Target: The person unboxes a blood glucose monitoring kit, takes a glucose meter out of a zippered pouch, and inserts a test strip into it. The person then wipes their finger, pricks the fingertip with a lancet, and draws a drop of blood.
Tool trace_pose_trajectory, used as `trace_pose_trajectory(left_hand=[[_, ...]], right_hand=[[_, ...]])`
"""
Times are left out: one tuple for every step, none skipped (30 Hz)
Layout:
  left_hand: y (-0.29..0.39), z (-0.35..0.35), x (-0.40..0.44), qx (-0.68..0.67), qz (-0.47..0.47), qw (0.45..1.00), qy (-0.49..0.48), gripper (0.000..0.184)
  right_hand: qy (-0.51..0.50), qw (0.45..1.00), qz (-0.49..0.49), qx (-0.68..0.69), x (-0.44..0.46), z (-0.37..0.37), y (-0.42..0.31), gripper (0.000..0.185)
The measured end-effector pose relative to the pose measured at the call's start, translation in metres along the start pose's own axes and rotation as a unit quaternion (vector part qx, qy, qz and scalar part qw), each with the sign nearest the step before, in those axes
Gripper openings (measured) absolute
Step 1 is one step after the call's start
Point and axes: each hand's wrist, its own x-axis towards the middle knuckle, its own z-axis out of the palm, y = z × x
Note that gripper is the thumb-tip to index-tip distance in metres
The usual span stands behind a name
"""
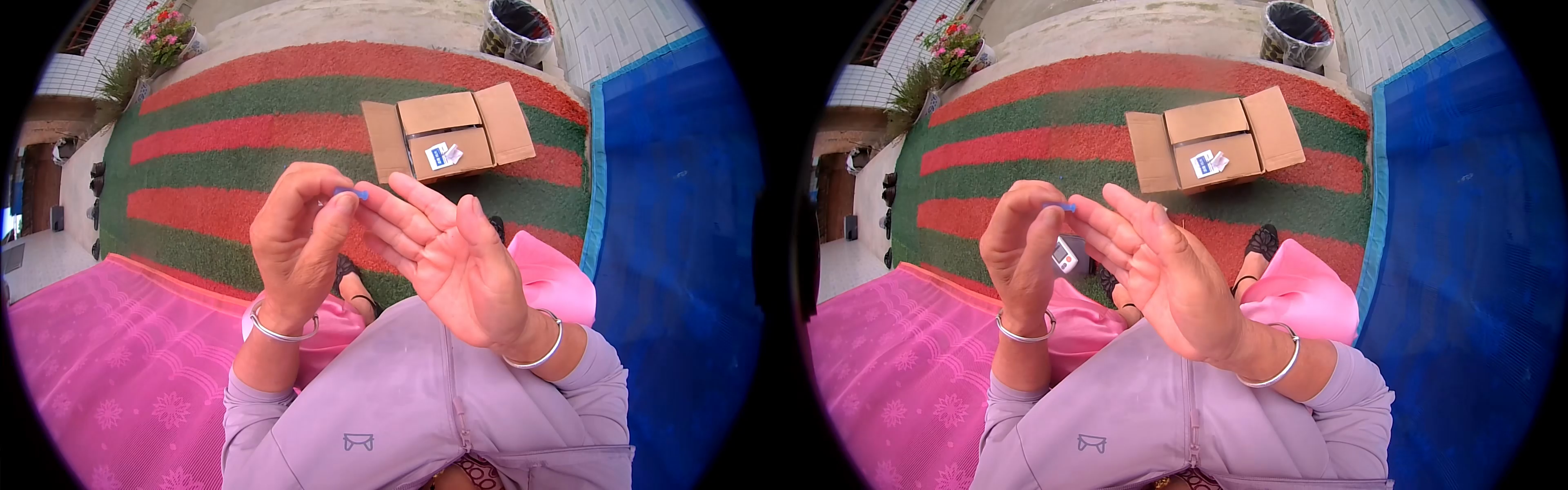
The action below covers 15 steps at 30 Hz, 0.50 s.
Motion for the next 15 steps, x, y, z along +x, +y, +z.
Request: trace_pose_trajectory(left_hand=[[0.0003, 0.0000, 0.0001, 0.004, -0.001, 1.000, -0.003, 0.009], [0.0004, 0.0001, 0.0001, 0.009, -0.002, 1.000, -0.005, 0.009], [-0.0001, 0.0003, -0.0001, 0.009, -0.002, 1.000, -0.006, 0.009], [-0.0004, 0.0006, 0.0000, 0.010, 0.001, 1.000, -0.006, 0.009], [-0.0007, 0.0008, 0.0001, 0.010, 0.003, 1.000, -0.006, 0.009], [-0.0009, 0.0011, 0.0002, 0.010, 0.003, 1.000, -0.006, 0.009], [-0.0001, 0.0013, 0.0018, 0.012, 0.000, 1.000, -0.006, 0.009], [-0.0003, 0.0015, 0.0018, 0.014, 0.000, 1.000, -0.005, 0.009], [-0.0005, 0.0016, 0.0019, 0.014, 0.000, 1.000, -0.005, 0.009], [-0.0008, 0.0018, 0.0020, 0.028, 0.006, 1.000, -0.005, 0.009], [-0.0011, 0.0019, 0.0021, 0.041, 0.013, 0.999, -0.006, 0.009], [-0.0014, 0.0020, 0.0021, 0.041, 0.013, 0.999, -0.006, 0.009], [-0.0016, 0.0022, 0.0023, 0.054, 0.021, 0.998, -0.004, 0.009], [-0.0018, 0.0023, 0.0021, 0.066, 0.029, 0.997, -0.003, 0.009], [-0.0014, 0.0027, 0.0022, 0.066, 0.029, 0.997, -0.003, 0.009]], right_hand=[[-0.002, 1.000, 0.000, -0.003, -0.0003, 0.0002, -0.0002, 0.062], [-0.001, 1.000, 0.000, -0.003, -0.0006, -0.0001, -0.0001, 0.062], [-0.004, 1.000, 0.001, -0.005, -0.0010, -0.0008, 0.0003, 0.061], [-0.007, 1.000, 0.002, -0.006, -0.0011, -0.0012, 0.0004, 0.061], [-0.006, 1.000, 0.002, -0.006, -0.0011, -0.0016, 0.0005, 0.061], [-0.008, 1.000, 0.002, -0.006, -0.0011, -0.0018, 0.0004, 0.061], [-0.009, 1.000, 0.002, -0.005, -0.0004, -0.0010, -0.0009, 0.061], [-0.009, 1.000, 0.002, -0.005, -0.0005, -0.0014, -0.0008, 0.061], [-0.011, 1.000, 0.003, -0.004, -0.0006, -0.0018, -0.0006, 0.061], [-0.013, 1.000, 0.004, -0.003, -0.0009, -0.0022, -0.0005, 0.061], [-0.013, 1.000, 0.004, -0.003, -0.0011, -0.0025, -0.0003, 0.061], [-0.013, 1.000, 0.005, -0.002, -0.0012, -0.0026, -0.0001, 0.061], [-0.014, 1.000, 0.006, -0.002, -0.0012, -0.0025, -0.0001, 0.061], [-0.014, 1.000, 0.006, -0.002, -0.0011, -0.0016, 0.0000, 0.061], [-0.006, 1.000, 0.011, -0.028, -0.0007, 0.0003, -0.0003, 0.064]])
